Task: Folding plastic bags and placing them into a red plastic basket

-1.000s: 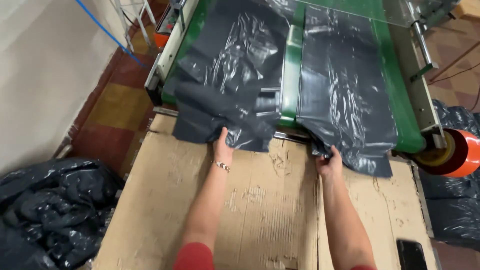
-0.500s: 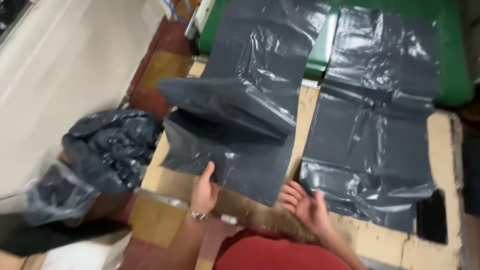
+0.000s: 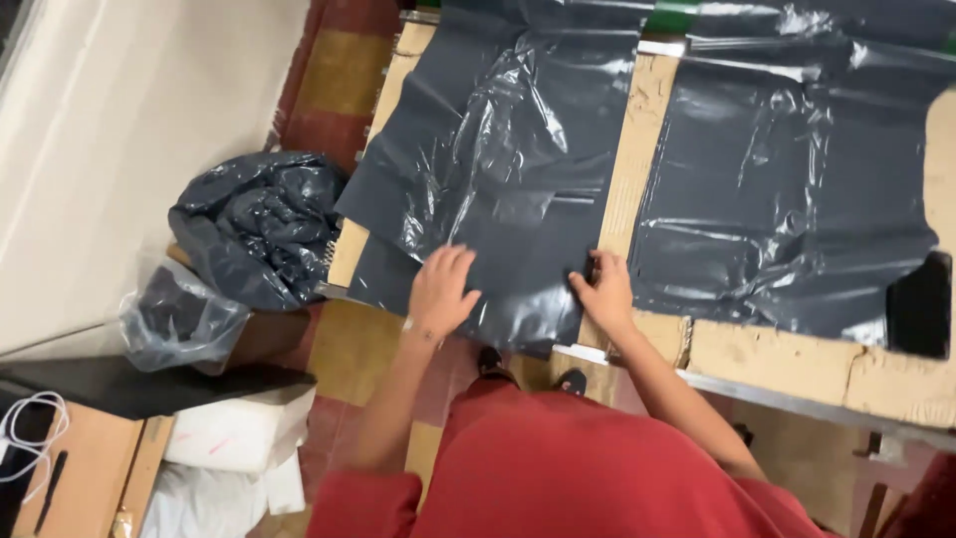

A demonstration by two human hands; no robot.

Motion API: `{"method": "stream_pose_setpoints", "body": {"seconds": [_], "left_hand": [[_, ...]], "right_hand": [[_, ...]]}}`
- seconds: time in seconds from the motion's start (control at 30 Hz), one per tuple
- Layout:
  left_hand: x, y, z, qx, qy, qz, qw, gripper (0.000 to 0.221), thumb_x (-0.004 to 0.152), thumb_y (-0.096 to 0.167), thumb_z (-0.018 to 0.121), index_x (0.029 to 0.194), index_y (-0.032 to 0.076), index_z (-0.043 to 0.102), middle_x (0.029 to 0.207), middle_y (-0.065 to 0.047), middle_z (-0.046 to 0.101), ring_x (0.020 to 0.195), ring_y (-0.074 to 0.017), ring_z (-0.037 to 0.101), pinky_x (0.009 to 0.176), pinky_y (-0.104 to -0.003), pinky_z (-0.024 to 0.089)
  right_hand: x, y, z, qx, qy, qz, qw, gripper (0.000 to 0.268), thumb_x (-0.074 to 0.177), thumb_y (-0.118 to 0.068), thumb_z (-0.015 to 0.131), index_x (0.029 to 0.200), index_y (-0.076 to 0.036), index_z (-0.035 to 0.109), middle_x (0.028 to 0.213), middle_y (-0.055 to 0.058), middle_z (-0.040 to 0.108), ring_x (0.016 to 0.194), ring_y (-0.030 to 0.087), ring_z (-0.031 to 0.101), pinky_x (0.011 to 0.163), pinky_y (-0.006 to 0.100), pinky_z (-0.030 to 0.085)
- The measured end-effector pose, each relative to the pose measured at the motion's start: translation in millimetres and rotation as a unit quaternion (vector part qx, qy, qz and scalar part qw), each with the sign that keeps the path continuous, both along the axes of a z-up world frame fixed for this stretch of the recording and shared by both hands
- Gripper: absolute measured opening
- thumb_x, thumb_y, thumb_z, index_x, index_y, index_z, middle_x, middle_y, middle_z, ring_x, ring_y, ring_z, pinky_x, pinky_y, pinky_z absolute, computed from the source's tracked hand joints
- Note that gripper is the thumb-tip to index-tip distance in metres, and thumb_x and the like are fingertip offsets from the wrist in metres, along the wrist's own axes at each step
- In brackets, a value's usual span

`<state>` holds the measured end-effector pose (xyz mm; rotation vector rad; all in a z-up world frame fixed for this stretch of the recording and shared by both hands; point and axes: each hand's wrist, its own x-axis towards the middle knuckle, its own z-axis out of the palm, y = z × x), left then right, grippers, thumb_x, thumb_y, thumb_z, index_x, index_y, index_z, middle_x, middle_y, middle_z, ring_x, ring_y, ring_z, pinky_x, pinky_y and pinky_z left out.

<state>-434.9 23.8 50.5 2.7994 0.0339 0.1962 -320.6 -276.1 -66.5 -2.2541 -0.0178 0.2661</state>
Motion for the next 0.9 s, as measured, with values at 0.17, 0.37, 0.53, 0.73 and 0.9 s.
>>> {"method": "stream_pose_setpoints", "body": {"seconds": [0.17, 0.37, 0.53, 0.73, 0.9], "left_hand": [[43, 18, -32, 0.075, 0.161, -0.105, 0.978, 0.089, 0.075, 0.044, 0.086, 0.148, 0.016, 0.044, 0.159, -0.01, 0.038, 0.153, -0.0347, 0.026, 0.116, -0.072, 0.031], [52, 41, -105, 0.063, -0.094, -0.126, 0.985, 0.012, 0.089, 0.032, 0.068, 0.1, 0.025, 0.065, 0.107, 0.007, 0.057, 0.117, -0.0213, 0.052, 0.072, -0.042, 0.059], [52, 42, -77, 0.021, 0.041, -0.18, 0.983, 0.055, 0.075, 0.047, 0.082, 0.117, 0.025, 0.056, 0.122, 0.005, 0.05, 0.126, -0.0238, 0.043, 0.087, -0.048, 0.055], [48, 47, -95, 0.016, -0.022, -0.211, 0.977, 0.03, 0.085, 0.037, 0.075, 0.108, 0.024, 0.062, 0.112, 0.005, 0.054, 0.119, -0.0227, 0.048, 0.08, -0.044, 0.055], [43, 35, -81, -0.033, -0.185, -0.207, 0.96, 0.011, 0.093, 0.037, 0.067, 0.091, 0.026, 0.063, 0.088, 0.008, 0.056, 0.098, -0.0173, 0.059, 0.068, -0.033, 0.055]], "right_hand": [[0, 21, 25, -0.132, -0.018, -0.015, 0.991, 0.061, 0.083, -0.05, 0.08, 0.127, -0.009, 0.067, 0.112, 0.013, 0.061, 0.109, 0.039, 0.068, 0.093, 0.05, 0.057], [27, 52, 20, -0.129, 0.024, -0.105, 0.986, 0.063, 0.081, -0.054, 0.083, 0.12, -0.009, 0.064, 0.1, 0.011, 0.072, 0.105, 0.038, 0.071, 0.088, 0.053, 0.055], [40, 58, 10, -0.172, 0.077, -0.133, 0.973, 0.056, 0.074, -0.053, 0.085, 0.11, -0.016, 0.062, 0.104, 0.011, 0.073, 0.109, 0.038, 0.07, 0.092, 0.051, 0.053], [34, 68, 19, -0.154, 0.076, -0.151, 0.973, 0.037, 0.074, -0.045, 0.083, 0.095, -0.017, 0.071, 0.099, 0.015, 0.075, 0.107, 0.039, 0.071, 0.09, 0.051, 0.055], [31, 74, 36, -0.137, 0.074, -0.181, 0.971, 0.058, 0.073, -0.043, 0.087, 0.114, -0.012, 0.058, 0.111, 0.016, 0.071, 0.116, 0.039, 0.067, 0.097, 0.054, 0.052]]}}
